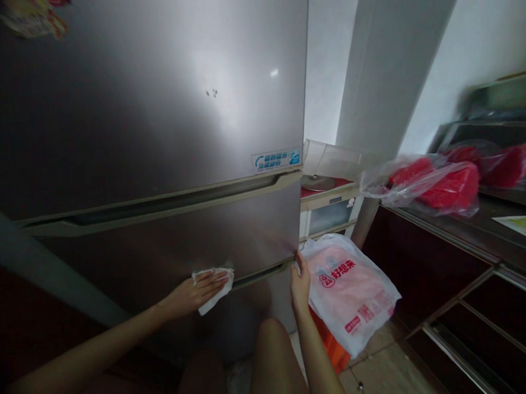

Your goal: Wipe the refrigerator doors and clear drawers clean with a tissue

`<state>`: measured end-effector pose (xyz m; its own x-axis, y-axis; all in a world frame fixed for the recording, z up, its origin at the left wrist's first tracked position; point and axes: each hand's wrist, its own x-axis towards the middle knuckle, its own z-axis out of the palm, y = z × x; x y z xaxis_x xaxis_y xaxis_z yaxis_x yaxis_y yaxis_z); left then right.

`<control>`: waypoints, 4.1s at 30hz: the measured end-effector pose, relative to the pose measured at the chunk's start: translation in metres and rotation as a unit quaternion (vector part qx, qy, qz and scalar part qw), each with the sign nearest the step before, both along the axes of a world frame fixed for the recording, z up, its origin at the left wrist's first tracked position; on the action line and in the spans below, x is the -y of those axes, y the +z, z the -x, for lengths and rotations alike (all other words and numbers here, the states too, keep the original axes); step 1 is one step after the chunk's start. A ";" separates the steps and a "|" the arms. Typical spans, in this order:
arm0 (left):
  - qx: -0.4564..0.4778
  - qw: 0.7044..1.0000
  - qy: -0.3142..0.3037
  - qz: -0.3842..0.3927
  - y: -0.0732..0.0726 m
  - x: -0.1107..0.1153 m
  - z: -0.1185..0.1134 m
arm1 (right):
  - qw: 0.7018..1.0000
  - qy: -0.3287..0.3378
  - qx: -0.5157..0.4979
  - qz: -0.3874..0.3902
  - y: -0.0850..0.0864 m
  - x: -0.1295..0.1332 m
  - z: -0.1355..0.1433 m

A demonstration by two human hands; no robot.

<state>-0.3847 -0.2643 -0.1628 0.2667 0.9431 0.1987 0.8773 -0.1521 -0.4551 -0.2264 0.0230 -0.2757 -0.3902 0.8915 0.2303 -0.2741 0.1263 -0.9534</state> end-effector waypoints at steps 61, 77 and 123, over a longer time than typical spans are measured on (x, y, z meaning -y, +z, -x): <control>0.008 0.999 0.005 -0.033 -0.007 0.065 0.025 | 0.998 -0.010 0.034 -0.043 -0.005 0.006 0.001; -0.003 0.997 0.066 -0.038 0.084 0.110 0.034 | 0.997 -0.007 0.040 -0.065 -0.012 0.003 0.002; 0.012 0.959 0.161 -0.232 0.111 0.140 0.039 | 0.996 -0.012 0.054 -0.064 -0.003 0.011 0.002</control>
<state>-0.4241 -0.4046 -0.0521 -0.0344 0.7842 0.6196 0.8560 0.3431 -0.3866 -0.2284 0.0124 -0.2783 -0.3978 0.8669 0.3003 -0.1661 0.2539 -0.9529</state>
